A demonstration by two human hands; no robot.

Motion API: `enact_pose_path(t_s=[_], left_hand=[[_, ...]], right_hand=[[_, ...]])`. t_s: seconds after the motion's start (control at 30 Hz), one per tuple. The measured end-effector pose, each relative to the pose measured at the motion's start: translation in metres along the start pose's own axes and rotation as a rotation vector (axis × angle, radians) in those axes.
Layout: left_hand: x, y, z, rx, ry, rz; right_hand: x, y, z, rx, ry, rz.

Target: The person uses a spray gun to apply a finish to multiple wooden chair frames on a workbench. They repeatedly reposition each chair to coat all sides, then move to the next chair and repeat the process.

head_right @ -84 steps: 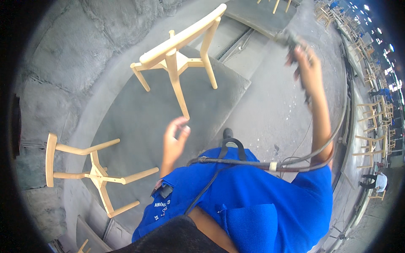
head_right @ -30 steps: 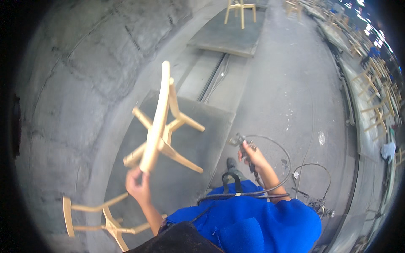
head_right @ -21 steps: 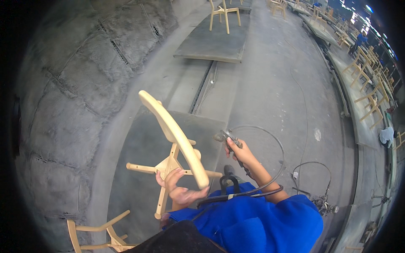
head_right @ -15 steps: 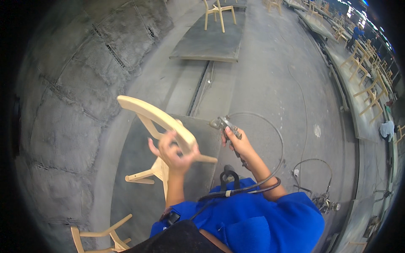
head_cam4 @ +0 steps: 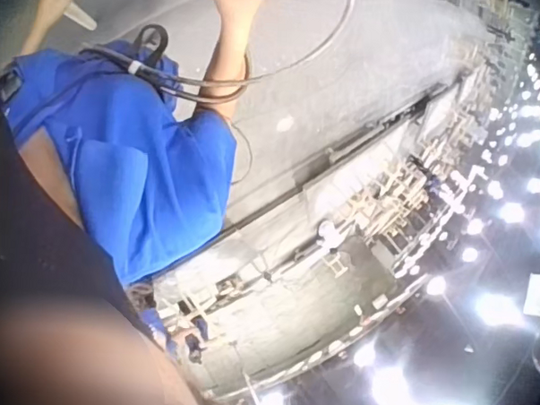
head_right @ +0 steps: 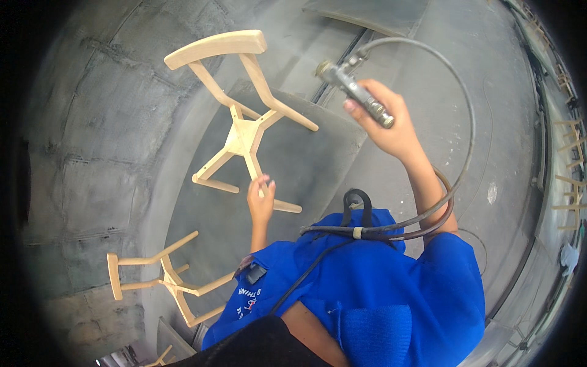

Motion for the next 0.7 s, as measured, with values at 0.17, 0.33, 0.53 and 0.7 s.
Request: enact_pose_path(t_s=[0.17,0.33,0.53,0.7], left_hand=[[0.001,0.095,0.032,-0.426,0.131,0.224],[0.019,0.137,0.023,-0.306,0.144,0.415],[0.038,0.164,0.037,-0.444,0.267,0.612],[0.022,0.192,0.036,-0.555,0.194,0.593]], right_hand=[[0.000,-0.021,-0.020,0.140,-0.308,0.173],[-0.003,-0.048,-0.036,0.041,-0.769,0.030],[0.020,-0.064,-0.117,0.344,-1.096,-0.107],[0.048,-0.048,-0.219,0.732,-0.938,-0.236]])
Point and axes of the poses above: each hand's wrist, its own y-axis away from the middle knuckle, its own x-axis out of the palm, z = x × y, the point moved 1 cm from there along -y, towards the middle knuckle, and after that the axes turned 15 degrees about -y, right-handed, at the moved point
